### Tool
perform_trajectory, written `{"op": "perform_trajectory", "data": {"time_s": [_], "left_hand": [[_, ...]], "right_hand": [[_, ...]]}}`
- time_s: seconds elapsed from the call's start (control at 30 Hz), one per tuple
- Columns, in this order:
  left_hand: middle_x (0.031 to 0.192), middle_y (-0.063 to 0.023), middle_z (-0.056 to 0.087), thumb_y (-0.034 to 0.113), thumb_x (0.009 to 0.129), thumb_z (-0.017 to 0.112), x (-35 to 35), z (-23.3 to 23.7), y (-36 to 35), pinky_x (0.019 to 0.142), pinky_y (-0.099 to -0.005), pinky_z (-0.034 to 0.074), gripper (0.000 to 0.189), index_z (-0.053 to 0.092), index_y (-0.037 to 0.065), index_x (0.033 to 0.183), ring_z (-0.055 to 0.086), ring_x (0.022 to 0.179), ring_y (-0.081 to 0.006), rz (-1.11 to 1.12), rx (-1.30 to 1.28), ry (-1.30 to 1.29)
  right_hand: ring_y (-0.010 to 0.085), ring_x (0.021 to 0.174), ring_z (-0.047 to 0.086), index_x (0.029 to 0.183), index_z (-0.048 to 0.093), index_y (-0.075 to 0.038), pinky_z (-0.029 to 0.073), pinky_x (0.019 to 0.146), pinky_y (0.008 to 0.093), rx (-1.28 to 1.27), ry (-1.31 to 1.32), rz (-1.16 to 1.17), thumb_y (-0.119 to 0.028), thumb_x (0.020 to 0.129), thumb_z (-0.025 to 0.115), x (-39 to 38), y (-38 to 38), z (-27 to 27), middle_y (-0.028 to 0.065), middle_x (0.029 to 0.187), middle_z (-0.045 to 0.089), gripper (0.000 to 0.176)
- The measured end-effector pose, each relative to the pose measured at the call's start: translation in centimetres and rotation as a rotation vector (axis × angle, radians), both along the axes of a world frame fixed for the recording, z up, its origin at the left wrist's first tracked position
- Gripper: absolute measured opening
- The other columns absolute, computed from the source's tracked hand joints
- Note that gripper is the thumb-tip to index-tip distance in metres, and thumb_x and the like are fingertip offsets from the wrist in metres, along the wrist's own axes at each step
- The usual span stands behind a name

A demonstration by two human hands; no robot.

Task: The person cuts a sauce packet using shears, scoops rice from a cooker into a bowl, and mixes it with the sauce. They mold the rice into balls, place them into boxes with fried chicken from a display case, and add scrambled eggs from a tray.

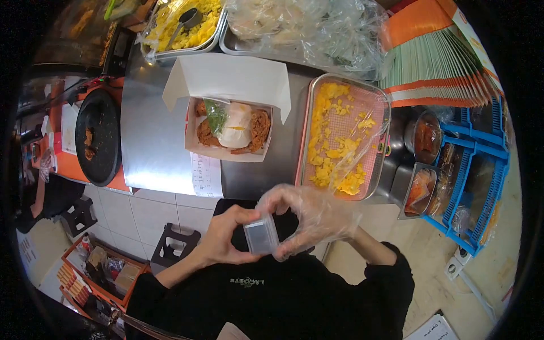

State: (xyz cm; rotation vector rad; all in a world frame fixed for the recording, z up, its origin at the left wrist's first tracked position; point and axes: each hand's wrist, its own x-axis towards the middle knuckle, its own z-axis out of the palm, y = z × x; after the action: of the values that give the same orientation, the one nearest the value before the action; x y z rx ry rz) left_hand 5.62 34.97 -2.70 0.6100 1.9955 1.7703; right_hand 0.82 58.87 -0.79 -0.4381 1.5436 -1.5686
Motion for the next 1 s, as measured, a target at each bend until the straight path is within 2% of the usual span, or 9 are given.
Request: {"op": "perform_trajectory", "data": {"time_s": [0.07, 0.17, 0.2, 0.3, 0.5, 0.8, 0.87, 0.93, 1.0], "left_hand": [[0.112, -0.0136, 0.06, 0.011, 0.057, 0.082, 0.9, -0.4, -1.3, 0.088, -0.0368, 0.05, 0.067, 0.055, 0.004, 0.118, 0.06, 0.104, -0.0306, -0.122, 0.015, -0.04], [0.114, -0.0127, 0.06, 0.01, 0.058, 0.08, 1.3, -2.5, -3.1, 0.088, -0.0366, 0.05, 0.066, 0.055, 0.006, 0.119, 0.059, 0.106, -0.0298, -0.242, 0.045, -0.059], [0.116, -0.0116, 0.059, 0.01, 0.059, 0.079, 1.4, -2.9, -3.4, 0.088, -0.0374, 0.05, 0.067, 0.054, 0.007, 0.122, 0.059, 0.106, -0.0303, -0.27, 0.063, -0.081], [0.117, -0.0115, 0.058, 0.01, 0.06, 0.079, 0.6, -2.8, -3.4, 0.089, -0.0385, 0.049, 0.07, 0.051, 0.007, 0.124, 0.058, 0.106, -0.0311, -0.374, 0.049, -0.107], [0.114, -0.0118, 0.058, 0.011, 0.063, 0.079, 0.7, -2.9, -3.5, 0.088, -0.0384, 0.049, 0.068, 0.051, 0.007, 0.124, 0.058, 0.104, -0.0314, -0.429, 0.057, -0.161], [0.116, -0.0115, 0.059, 0.012, 0.062, 0.08, 2.0, -3.3, -3.9, 0.091, -0.0391, 0.049, 0.068, 0.051, 0.007, 0.124, 0.058, 0.106, -0.0307, -0.346, 0.091, -0.131], [0.116, -0.0117, 0.058, 0.012, 0.062, 0.08, 2.0, -3.5, -3.8, 0.09, -0.0392, 0.049, 0.069, 0.051, 0.007, 0.124, 0.058, 0.106, -0.0308, -0.333, 0.09, -0.137], [0.115, -0.0121, 0.058, 0.012, 0.062, 0.08, 1.9, -3.5, -3.7, 0.09, -0.0392, 0.05, 0.07, 0.05, 0.006, 0.125, 0.058, 0.106, -0.0312, -0.331, 0.076, -0.141], [0.114, -0.0123, 0.058, 0.011, 0.061, 0.08, 2.2, -3.4, -3.3, 0.091, -0.0385, 0.049, 0.072, 0.05, 0.007, 0.126, 0.058, 0.105, -0.0315, -0.219, 0.075, -0.211]], "right_hand": [[0.0264, 0.106, 0.057, 0.115, 0.052, -0.006, 0.046, 0.091, 0.0347, -0.127, -0.089, -0.065, -0.035, 0.061, 0.088, 2.6, -0.8, -2.1, 0.0119, 0.115, 0.056, 0.07], [0.0234, 0.099, 0.06, 0.105, 0.055, -0.009, 0.049, 0.083, 0.0342, 0.013, 0.199, 0.035, -0.021, 0.062, 0.089, 3.2, -1.7, -2.9, 0.0058, 0.105, 0.062, 0.056], [0.0237, 0.097, 0.06, 0.103, 0.057, -0.01, 0.048, 0.083, 0.0329, 0.052, 0.154, -0.001, -0.024, 0.063, 0.087, 3.7, -2.1, -2.4, 0.0059, 0.104, 0.059, 0.051], [0.0242, 0.093, 0.061, 0.098, 0.058, -0.011, 0.048, 0.077, 0.0337, 0.007, 0.329, -0.006, -0.02, 0.063, 0.085, 4.4, -2.1, -3.4, 0.0045, 0.099, 0.059, 0.045], [0.025, 0.085, 0.061, 0.089, 0.059, -0.011, 0.049, 0.072, 0.0362, 0.063, 0.405, 0.125, -0.019, 0.062, 0.084, 3.8, -2.7, -1.9, 0.0041, 0.091, 0.058, 0.038], [0.0267, 0.084, 0.061, 0.092, 0.058, -0.009, 0.051, 0.068, 0.0352, 0.064, 0.632, -0.017, -0.015, 0.066, 0.081, 5.4, -2.8, -1.6, 0.0076, 0.087, 0.06, 0.035], [0.0285, 0.085, 0.061, 0.095, 0.057, -0.008, 0.051, 0.069, 0.0355, 0.069, 0.645, 0.022, -0.015, 0.066, 0.081, 5.2, -2.6, -1.6, 0.0095, 0.09, 0.06, 0.038], [0.0283, 0.087, 0.061, 0.1, 0.056, -0.007, 0.051, 0.07, 0.0354, 0.111, 0.588, 0.055, -0.015, 0.068, 0.081, 4.9, -2.5, -1.3, 0.0105, 0.094, 0.059, 0.041], [0.0261, 0.09, 0.061, 0.107, 0.054, -0.006, 0.051, 0.073, 0.035, 0.189, 0.473, 0.08, -0.015, 0.072, 0.08, 3.9, -2.7, -0.2, 0.0106, 0.101, 0.059, 0.044]]}}
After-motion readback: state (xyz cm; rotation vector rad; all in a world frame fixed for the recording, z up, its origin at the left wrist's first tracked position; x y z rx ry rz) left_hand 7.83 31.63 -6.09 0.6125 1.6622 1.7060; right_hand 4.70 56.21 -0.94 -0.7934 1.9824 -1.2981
